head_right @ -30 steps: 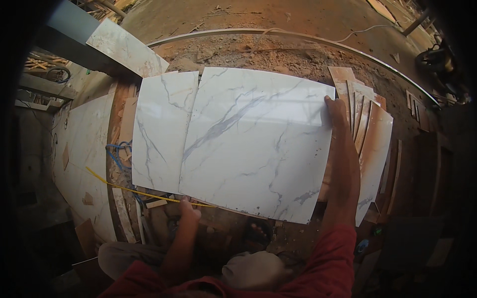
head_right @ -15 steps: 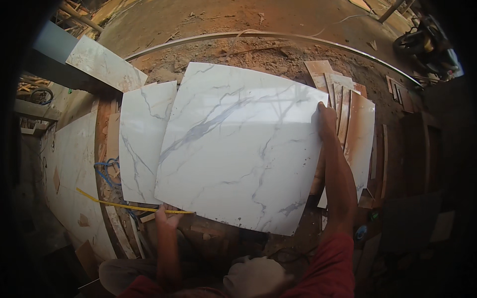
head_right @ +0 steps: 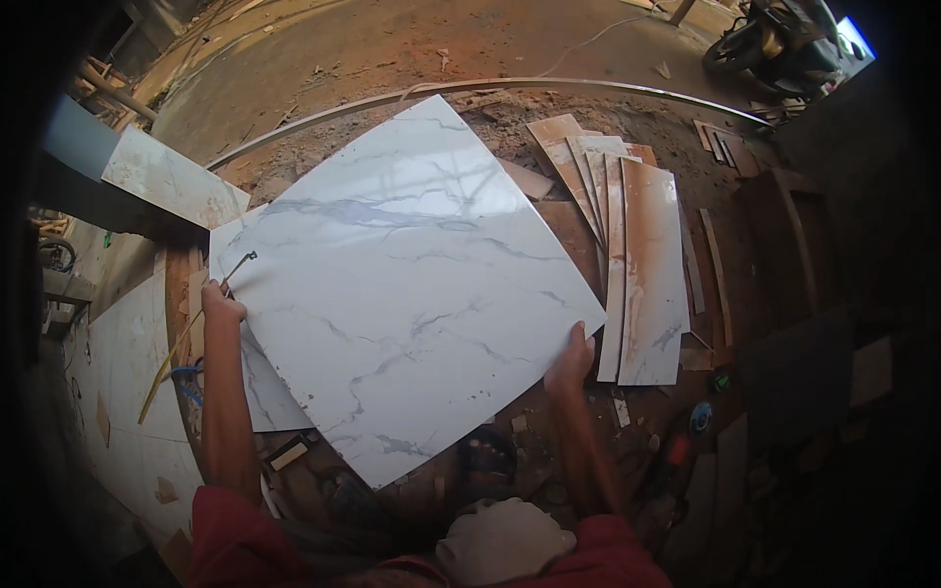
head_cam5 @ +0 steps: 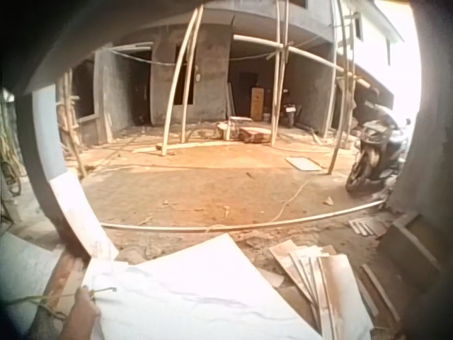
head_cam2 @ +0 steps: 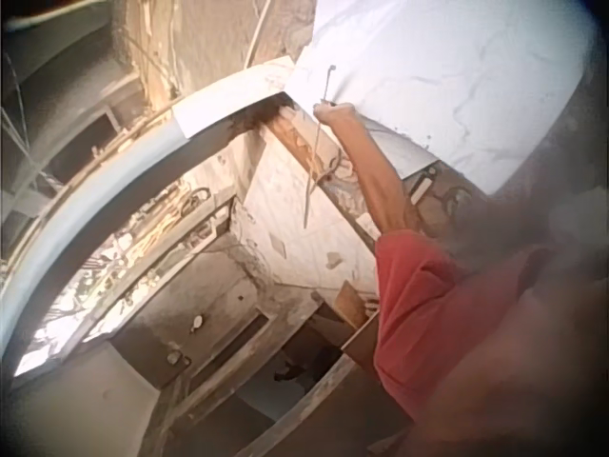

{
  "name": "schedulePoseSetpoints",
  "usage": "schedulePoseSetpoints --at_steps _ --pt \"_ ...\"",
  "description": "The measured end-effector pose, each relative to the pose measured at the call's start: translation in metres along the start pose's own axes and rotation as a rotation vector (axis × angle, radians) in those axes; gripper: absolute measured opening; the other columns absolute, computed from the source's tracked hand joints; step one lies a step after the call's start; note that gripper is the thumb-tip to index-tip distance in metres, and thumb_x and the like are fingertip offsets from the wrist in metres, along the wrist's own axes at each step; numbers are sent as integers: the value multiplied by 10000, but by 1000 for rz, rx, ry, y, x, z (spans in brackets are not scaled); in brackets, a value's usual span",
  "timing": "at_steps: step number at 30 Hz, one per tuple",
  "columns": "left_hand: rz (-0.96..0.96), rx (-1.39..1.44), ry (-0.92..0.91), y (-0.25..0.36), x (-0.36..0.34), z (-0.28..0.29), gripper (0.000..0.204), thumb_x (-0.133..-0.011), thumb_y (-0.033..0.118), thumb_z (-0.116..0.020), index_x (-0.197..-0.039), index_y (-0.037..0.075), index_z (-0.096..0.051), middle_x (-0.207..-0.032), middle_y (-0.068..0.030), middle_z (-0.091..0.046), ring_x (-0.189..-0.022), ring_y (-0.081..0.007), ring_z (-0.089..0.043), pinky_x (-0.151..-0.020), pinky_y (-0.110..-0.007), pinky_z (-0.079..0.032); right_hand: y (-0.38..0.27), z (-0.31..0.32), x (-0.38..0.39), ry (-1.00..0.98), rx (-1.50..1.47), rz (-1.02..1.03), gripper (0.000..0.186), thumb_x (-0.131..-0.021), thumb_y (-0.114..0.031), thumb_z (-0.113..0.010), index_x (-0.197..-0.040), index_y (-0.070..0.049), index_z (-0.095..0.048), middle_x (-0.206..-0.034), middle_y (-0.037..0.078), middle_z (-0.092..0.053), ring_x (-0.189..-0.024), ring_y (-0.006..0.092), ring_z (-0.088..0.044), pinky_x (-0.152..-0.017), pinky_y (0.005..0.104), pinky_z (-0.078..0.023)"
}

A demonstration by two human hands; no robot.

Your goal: The person places a tile on the ground, measures it using a measuring tape, places a smaller tile piece on top, and cuts the tile with an angle grinder.

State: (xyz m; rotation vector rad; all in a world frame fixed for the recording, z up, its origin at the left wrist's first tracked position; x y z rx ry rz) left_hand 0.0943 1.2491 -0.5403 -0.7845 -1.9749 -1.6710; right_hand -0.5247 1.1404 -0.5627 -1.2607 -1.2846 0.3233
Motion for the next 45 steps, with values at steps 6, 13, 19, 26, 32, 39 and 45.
schedulePoseSetpoints --at_steps 6,13,19,26,32,39,45 --pt "-23 -153 -116 -5 -49 -27 304 -1001 300 -404 -1089 69 -583 -1094 -91 -642 -1031 -252 -612 -970 -459 -456 42 71 96 -151 4 -136 368 -999 -137 -509 -1331 -15 -408 -1244 97 -539 -1121 235 -549 -975 433 -463" --pt "-43 -211 -250 -52 -89 -49 324 -984 312 -447 -1083 42 -597 -1031 -72 -602 -978 -232 -580 -915 -423 -464 66 123 149 -198 93 -498 489 -985 -45 -481 -1432 -26 -284 -1382 142 -410 -1262 308 -459 -1058 524 -431" --pt "-10 -249 -226 -83 -85 -72 403 -984 320 -433 -1174 -2 -583 -1146 -118 -621 -1038 -265 -593 -967 -429 -458 92 142 154 -176 147 -529 418 -982 -58 -508 -1366 -15 -349 -1329 134 -445 -1217 296 -497 -1020 495 -477" --pt "-80 -375 -193 -100 -68 -86 504 -977 363 -443 -1270 -30 -555 -1213 -132 -597 -1102 -265 -559 -986 -408 -444 83 138 136 -119 325 -614 361 -970 -110 -571 -1274 4 -414 -1239 132 -526 -1106 268 -584 -928 451 -538" --pt "-69 -460 -189 -83 -77 -71 429 -985 352 -453 -1171 -8 -593 -1096 -121 -623 -985 -264 -599 -892 -417 -490 73 130 121 -261 360 -719 354 -963 -157 -599 -1212 54 -461 -1153 168 -592 -1045 309 -637 -892 428 -549" --pt "8 -574 -298 -69 -45 -86 334 -994 338 -435 -1000 41 -588 -769 -64 -575 -625 -153 -529 -598 -318 -480 67 133 114 -169 370 -744 339 -990 -186 -553 -1177 81 -459 -1079 211 -586 -1010 363 -649 -824 429 -588" --pt "89 -608 -345 -51 -29 -80 383 -1004 419 -441 -1051 54 -547 -903 -88 -603 -696 -194 -532 -734 -384 -517 70 122 120 -196 499 -683 367 -1002 -229 -532 -1141 107 -484 -1051 220 -613 -951 338 -668 -786 405 -597"
Point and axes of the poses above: each hand's wrist, its own x-axis away from the middle knuckle, its own z-axis out of the back of the hand, y = z × x, the point moved 1 cm from there along -x, towards the middle knuckle
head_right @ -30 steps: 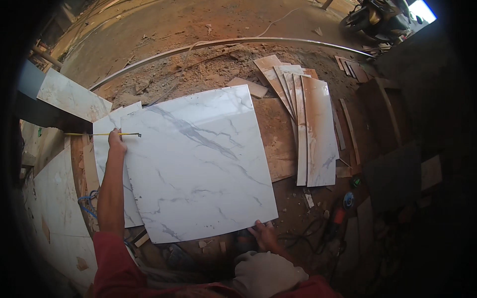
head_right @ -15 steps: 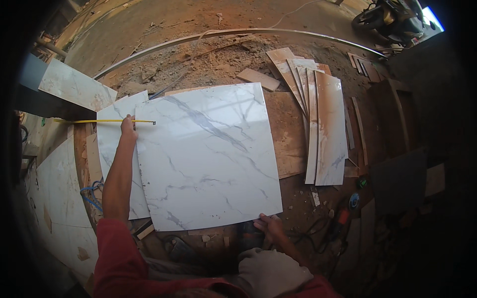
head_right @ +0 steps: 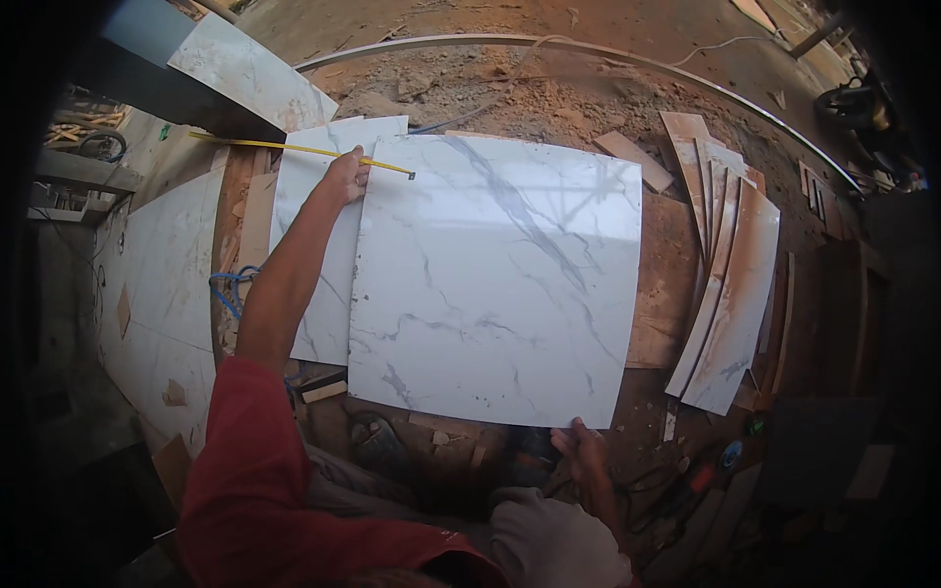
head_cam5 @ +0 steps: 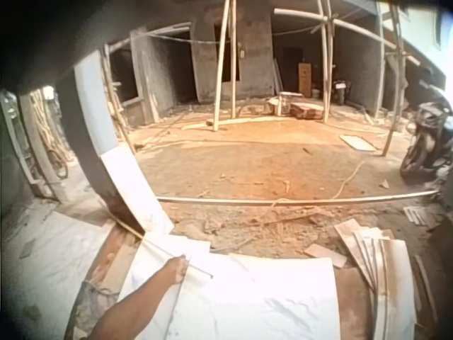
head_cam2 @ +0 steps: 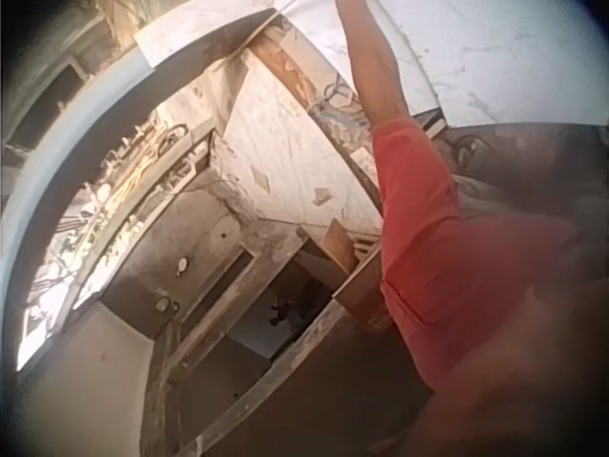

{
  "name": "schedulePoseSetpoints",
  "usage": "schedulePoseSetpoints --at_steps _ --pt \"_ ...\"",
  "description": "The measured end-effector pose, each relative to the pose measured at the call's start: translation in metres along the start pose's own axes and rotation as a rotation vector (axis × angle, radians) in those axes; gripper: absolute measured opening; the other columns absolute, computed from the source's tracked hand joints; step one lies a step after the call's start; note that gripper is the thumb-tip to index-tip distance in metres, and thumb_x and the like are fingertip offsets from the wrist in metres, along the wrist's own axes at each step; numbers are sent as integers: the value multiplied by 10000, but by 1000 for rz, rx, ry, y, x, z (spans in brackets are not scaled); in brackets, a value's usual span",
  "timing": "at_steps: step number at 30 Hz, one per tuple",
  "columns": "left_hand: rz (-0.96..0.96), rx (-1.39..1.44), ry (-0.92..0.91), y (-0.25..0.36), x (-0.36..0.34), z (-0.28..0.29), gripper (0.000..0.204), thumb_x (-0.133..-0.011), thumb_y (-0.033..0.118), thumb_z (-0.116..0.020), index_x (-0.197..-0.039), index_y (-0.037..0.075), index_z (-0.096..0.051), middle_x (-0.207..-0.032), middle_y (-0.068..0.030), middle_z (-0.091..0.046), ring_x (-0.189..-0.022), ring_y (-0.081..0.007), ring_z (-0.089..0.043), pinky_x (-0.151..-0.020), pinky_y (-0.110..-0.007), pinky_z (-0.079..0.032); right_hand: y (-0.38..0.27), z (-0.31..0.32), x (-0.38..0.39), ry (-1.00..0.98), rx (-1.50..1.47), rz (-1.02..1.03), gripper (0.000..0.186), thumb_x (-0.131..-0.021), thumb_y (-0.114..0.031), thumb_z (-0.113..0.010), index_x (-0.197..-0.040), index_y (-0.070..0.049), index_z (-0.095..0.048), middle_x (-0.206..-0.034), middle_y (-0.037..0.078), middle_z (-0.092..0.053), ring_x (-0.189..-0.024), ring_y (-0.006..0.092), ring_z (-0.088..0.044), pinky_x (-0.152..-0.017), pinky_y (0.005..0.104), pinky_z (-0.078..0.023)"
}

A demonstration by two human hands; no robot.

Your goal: The person places a tile on the ground, measures it using a measuring tape, places a smaller tile piece on top, and cuts the tile with an angle grinder.

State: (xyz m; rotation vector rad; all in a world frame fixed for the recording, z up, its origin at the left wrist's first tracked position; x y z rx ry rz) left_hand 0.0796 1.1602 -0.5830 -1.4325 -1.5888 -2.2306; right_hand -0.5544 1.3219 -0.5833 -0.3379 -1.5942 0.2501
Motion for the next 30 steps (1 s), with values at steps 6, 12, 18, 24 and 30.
schedulePoseSetpoints --at_steps 6,12,18,24,30 --pt "-93 -70 -31 53 49 -12 549 -989 541 -453 -1184 33 -526 -1079 -125 -580 -964 -258 -555 -901 -470 -463 -4 21 -11 -11 51 26 374 -994 -243 -541 -1118 110 -527 -1006 220 -652 -858 324 -692 -699 389 -609" --pt "-60 148 -201 -10 109 23 429 -939 555 -559 -953 129 -508 -647 61 -351 -527 -63 -340 -470 -217 -307 -28 11 3 -76 226 -14 404 -987 -272 -542 -1118 110 -548 -1030 242 -668 -805 317 -707 -660 379 -608" --pt "144 83 -251 -103 197 8 461 -929 545 -582 -943 97 -476 -690 26 -370 -536 -69 -331 -475 -206 -307 -44 14 12 -108 402 -54 465 -969 -359 -554 -1059 95 -601 -857 180 -707 -737 262 -706 -654 369 -594" --pt "255 93 -296 -167 244 -21 462 -926 542 -587 -958 92 -485 -709 9 -397 -562 -89 -377 -507 -231 -355 -83 -116 77 -437 737 575 589 -956 -325 -614 -1367 53 -425 -1236 163 -609 -880 177 -647 -692 293 -543" --pt "426 -40 -483 -145 257 -46 498 -928 567 -565 -983 73 -539 -752 -17 -503 -605 -87 -455 -539 -231 -394 -100 -194 51 -399 996 1225 267 -960 -140 -557 -1148 38 -623 -1004 226 -645 -899 357 -630 -806 388 -504"
Point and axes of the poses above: each hand's wrist, its own x-axis away from the middle knuckle, its own z-axis out of the back of the hand, y = z × x, the point moved 1 cm from there along -x, towards the middle knuckle
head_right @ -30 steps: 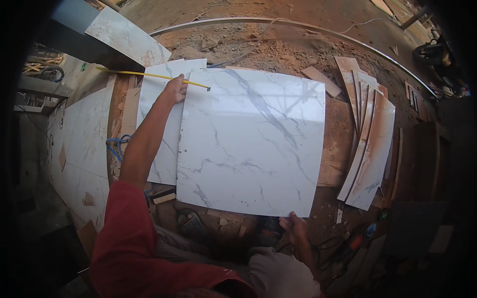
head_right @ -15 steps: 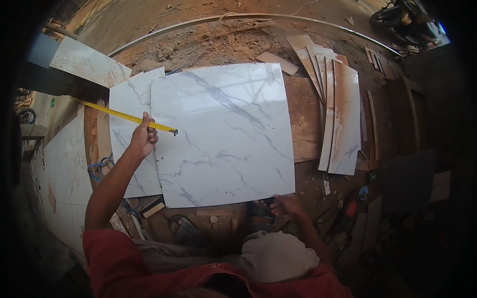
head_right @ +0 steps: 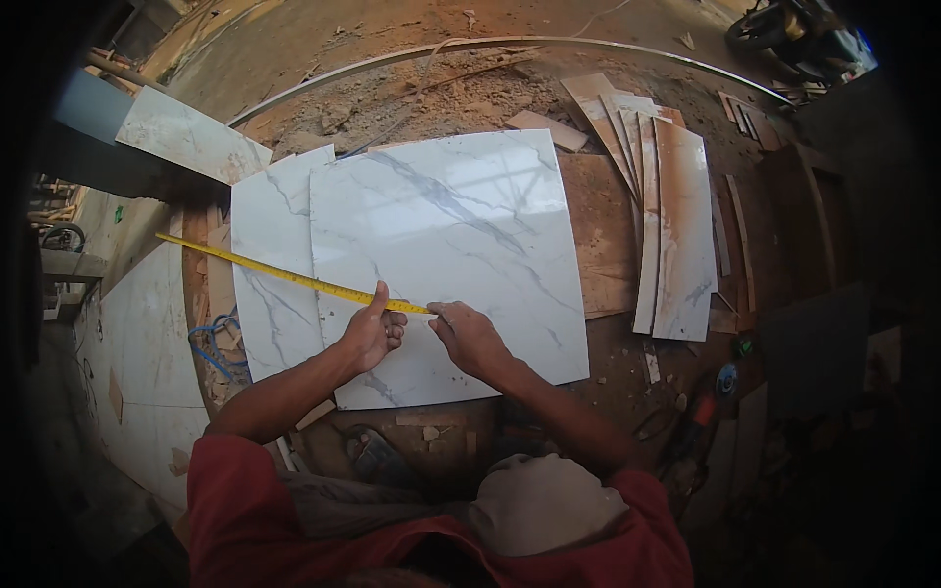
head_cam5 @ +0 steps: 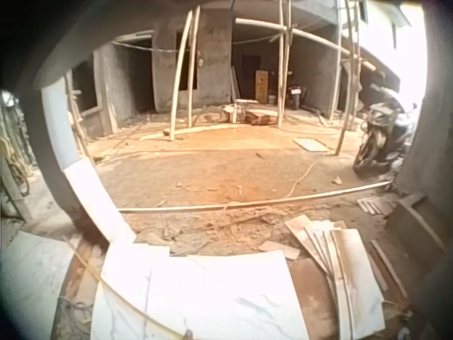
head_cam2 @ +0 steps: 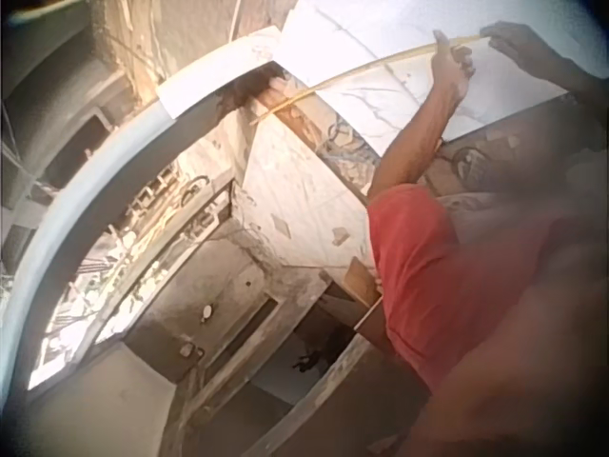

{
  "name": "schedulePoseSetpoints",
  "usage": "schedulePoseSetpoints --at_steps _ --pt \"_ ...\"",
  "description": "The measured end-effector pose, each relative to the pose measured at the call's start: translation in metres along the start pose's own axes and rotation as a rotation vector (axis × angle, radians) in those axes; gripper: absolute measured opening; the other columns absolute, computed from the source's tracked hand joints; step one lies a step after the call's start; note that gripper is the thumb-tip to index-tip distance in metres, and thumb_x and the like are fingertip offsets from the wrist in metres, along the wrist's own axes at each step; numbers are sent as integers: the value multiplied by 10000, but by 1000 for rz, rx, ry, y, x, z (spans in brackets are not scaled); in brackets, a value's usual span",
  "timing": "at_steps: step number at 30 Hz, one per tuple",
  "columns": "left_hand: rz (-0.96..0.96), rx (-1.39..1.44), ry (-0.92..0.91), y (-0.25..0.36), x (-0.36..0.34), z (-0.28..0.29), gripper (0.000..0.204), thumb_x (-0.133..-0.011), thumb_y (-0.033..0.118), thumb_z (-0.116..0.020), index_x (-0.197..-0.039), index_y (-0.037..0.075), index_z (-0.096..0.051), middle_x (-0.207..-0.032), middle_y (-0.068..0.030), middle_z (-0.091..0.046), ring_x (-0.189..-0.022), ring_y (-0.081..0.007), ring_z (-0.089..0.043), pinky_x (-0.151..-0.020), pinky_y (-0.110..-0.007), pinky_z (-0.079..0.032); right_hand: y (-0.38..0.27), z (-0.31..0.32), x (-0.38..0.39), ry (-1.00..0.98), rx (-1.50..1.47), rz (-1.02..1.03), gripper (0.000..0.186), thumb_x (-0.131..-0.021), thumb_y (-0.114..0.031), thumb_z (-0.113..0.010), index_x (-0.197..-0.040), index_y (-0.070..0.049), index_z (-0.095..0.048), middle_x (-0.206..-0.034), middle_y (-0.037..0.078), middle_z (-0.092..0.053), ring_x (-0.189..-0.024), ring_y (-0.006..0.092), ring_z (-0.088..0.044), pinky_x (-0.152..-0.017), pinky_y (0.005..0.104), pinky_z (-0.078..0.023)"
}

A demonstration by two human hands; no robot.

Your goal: The person places a tile on the ground, measures it using a measuring tape, places a smaller tile piece on top, and cuts the tile with an angle grinder.

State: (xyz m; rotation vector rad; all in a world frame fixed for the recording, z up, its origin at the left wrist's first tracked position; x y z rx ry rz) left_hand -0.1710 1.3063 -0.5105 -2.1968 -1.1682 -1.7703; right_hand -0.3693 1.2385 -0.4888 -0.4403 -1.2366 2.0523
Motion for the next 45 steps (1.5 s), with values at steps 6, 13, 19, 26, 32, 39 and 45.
schedulePoseSetpoints --at_steps 6,13,19,26,32,39,45 --pt "-272 -786 -66 52 32 26 459 -969 512 -520 -1039 72 -631 -825 -59 -626 -718 -120 -581 -638 -261 -456 32 16 7 -14 168 95 193 -966 -112 -542 -1138 -28 -558 -968 180 -622 -874 361 -624 -764 436 -517" --pt "-210 -1234 -305 91 5 54 393 -963 401 -535 -1043 32 -644 -768 -27 -613 -716 -120 -562 -692 -277 -455 63 47 -16 140 190 24 182 -925 -76 -608 -1089 -2 -583 -1027 215 -664 -933 394 -644 -798 441 -529" --pt "-457 -1194 -90 140 -22 110 309 -917 314 -593 -971 19 -663 -735 -9 -611 -666 -119 -542 -634 -276 -458 95 66 -69 299 310 242 129 -890 -42 -629 -1003 -16 -571 -974 174 -604 -858 349 -605 -733 426 -508" --pt "-677 -1447 408 177 -57 164 308 -885 389 -598 -1002 119 -690 -899 -63 -712 -895 -240 -653 -867 -416 -409 135 79 -127 350 407 192 78 -912 -40 -592 -986 -15 -582 -961 178 -606 -882 365 -606 -762 430 -497" --pt "-732 -1400 589 188 -76 183 286 -901 389 -594 -1006 141 -691 -965 -63 -715 -968 -243 -648 -934 -429 -346 151 84 -162 450 473 188 66 -896 -10 -575 -962 -4 -584 -959 189 -611 -900 378 -608 -786 430 -498" --pt "-812 -1307 551 182 -90 208 275 -895 337 -583 -1014 110 -682 -1014 -93 -708 -1012 -265 -644 -960 -441 -372 163 82 -153 530 490 210 88 -904 -55 -610 -965 1 -641 -989 172 -658 -922 325 -637 -839 391 -503" --pt "-727 -1348 550 186 -91 200 280 -899 349 -571 -1036 138 -695 -1032 -68 -715 -1023 -239 -644 -989 -429 -331 163 83 -150 522 488 161 98 -889 -23 -606 -978 1 -639 -987 164 -649 -912 325 -630 -829 401 -504"
Point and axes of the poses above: each hand's wrist, its own x-axis away from the middle knuckle, its own z-axis out of the back of the hand, y = z × x, the point moved 1 cm from there along -x, towards the middle knuckle
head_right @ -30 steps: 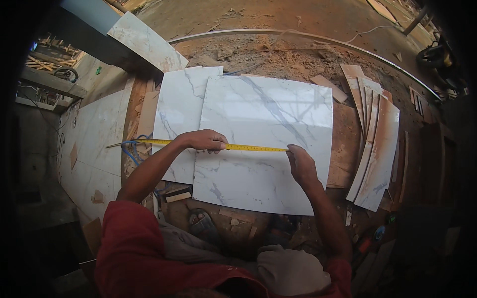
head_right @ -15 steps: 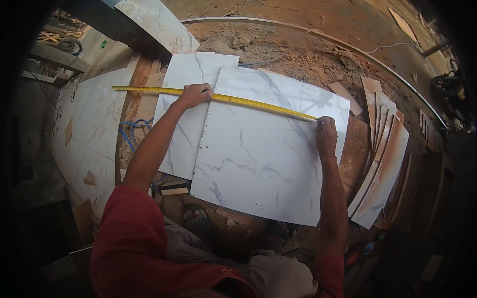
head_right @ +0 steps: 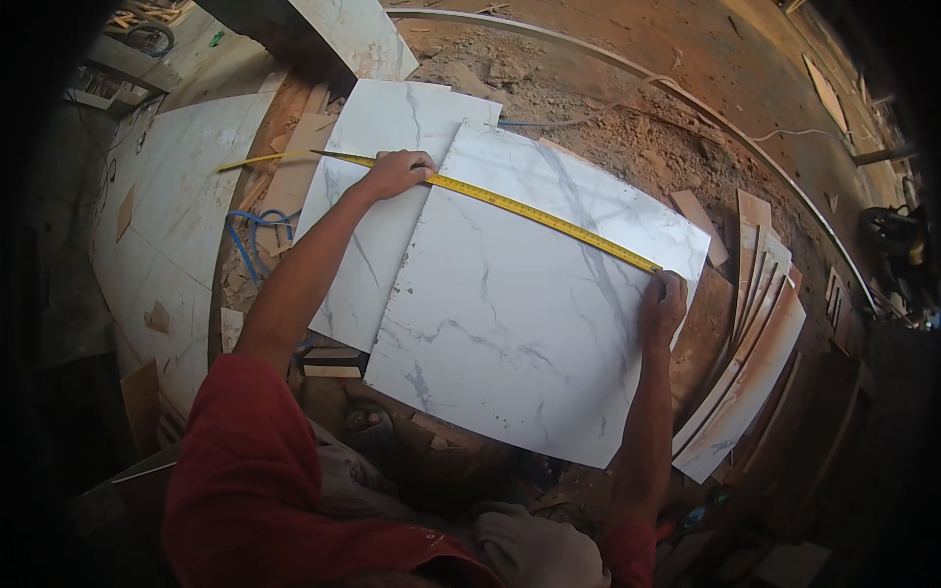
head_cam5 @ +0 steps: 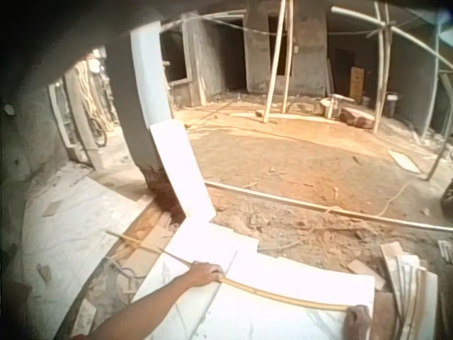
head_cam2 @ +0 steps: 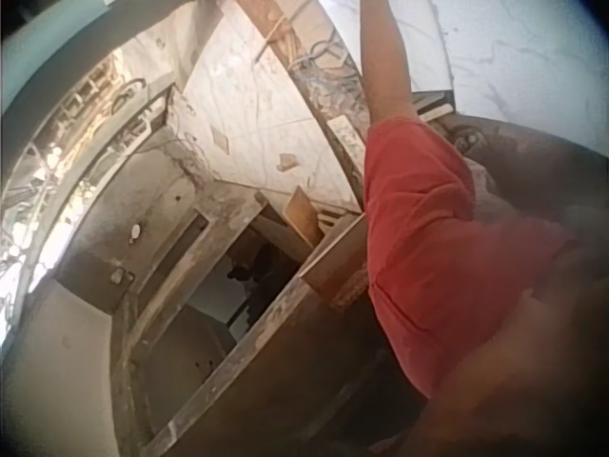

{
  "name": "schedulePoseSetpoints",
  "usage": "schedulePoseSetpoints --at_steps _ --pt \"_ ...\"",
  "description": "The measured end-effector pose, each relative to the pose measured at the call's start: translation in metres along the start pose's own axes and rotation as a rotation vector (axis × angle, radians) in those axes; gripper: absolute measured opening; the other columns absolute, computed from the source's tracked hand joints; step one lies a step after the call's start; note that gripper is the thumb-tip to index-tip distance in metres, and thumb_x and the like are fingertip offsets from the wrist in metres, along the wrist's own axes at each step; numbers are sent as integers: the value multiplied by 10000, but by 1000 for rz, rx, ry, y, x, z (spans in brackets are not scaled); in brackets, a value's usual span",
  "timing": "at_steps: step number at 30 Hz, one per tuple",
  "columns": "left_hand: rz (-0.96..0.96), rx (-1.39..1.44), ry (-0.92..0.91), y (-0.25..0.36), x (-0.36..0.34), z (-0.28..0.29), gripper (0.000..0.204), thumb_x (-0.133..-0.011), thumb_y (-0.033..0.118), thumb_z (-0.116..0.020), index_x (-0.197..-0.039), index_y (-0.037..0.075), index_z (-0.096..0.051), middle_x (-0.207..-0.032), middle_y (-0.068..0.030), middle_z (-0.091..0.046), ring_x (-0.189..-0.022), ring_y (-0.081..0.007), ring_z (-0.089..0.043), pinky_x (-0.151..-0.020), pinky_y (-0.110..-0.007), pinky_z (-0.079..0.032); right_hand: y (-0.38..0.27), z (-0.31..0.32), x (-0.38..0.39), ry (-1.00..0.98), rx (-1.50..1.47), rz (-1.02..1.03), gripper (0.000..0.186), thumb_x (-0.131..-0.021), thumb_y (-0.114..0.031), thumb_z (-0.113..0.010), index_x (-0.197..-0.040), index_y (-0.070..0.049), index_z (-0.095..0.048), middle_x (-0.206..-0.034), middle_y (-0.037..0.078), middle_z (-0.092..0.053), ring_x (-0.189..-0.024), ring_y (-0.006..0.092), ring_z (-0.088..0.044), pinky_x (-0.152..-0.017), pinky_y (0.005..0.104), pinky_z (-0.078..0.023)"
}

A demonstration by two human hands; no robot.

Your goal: The person places a tile on the ground, measures it using a measuring tape, places a smaller tile piece on top, and cuts the tile with an angle grinder.

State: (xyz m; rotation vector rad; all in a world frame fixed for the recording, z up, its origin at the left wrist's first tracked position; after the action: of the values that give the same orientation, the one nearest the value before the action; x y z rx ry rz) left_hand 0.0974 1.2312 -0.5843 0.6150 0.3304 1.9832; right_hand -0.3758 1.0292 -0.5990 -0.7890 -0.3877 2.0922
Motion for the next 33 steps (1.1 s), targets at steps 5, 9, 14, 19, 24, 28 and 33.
schedulePoseSetpoints --at_steps 5,9,14,19,24,28,33 --pt "-15 8 0 -5 -3 -1 315 -883 385 -565 -1062 166 -704 -1016 -33 -726 -966 -209 -653 -949 -414 -306 2 -6 2 49 38 -7 103 -893 -32 -605 -983 3 -641 -966 167 -650 -901 321 -635 -821 390 -506" --pt "25 26 -41 -6 -7 2 327 -876 385 -581 -1072 154 -705 -1026 -40 -725 -974 -208 -653 -970 -418 -301 4 -7 5 54 29 21 106 -892 -36 -608 -981 11 -641 -948 172 -653 -880 321 -641 -798 382 -510" --pt "36 149 -127 -7 -9 6 350 -850 357 -626 -1071 97 -706 -1037 -115 -714 -980 -250 -657 -930 -371 -448 7 -6 12 56 43 8 84 -873 1 -593 -943 13 -637 -932 170 -640 -850 327 -630 -780 390 -511" --pt "8 140 -151 -4 -5 7 368 -863 325 -627 -1057 17 -686 -1037 -151 -702 -972 -262 -649 -888 -341 -480 5 -5 17 77 20 -42 100 -881 -10 -594 -953 19 -657 -927 165 -648 -851 305 -633 -786 374 -509" --pt "25 173 -153 -3 -1 8 364 -859 324 -624 -1059 27 -687 -1050 -144 -698 -981 -255 -643 -887 -341 -480 1 -3 19 55 -1 -69 126 -896 -31 -608 -992 17 -674 -941 152 -659 -866 285 -637 -793 357 -511" --pt "39 170 -156 -8 -4 8 360 -835 369 -622 -1060 102 -707 -1033 -105 -711 -969 -242 -656 -888 -336 -483 -2 -3 17 53 -43 -108 135 -908 -51 -619 -1010 11 -682 -969 144 -669 -894 276 -640 -818 351 -507" --pt "-5 116 -140 -8 -3 6 353 -845 389 -607 -1057 126 -707 -1036 -84 -714 -993 -246 -650 -943 -371 -438 -1 -4 16 28 3 -44 152 -914 -61 -631 -1043 -7 -692 -994 129 -681 -928 248 -634 -859 342 -491"
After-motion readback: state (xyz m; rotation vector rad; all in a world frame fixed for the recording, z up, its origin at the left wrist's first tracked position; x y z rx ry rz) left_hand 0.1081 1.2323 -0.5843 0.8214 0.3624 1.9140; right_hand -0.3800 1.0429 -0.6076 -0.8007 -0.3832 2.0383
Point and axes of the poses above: each hand's wrist, its own x-axis away from the middle knuckle, its own z-axis out of the back of the hand, y = z × x, the point moved 1 cm from there along -x, towards the middle knuckle
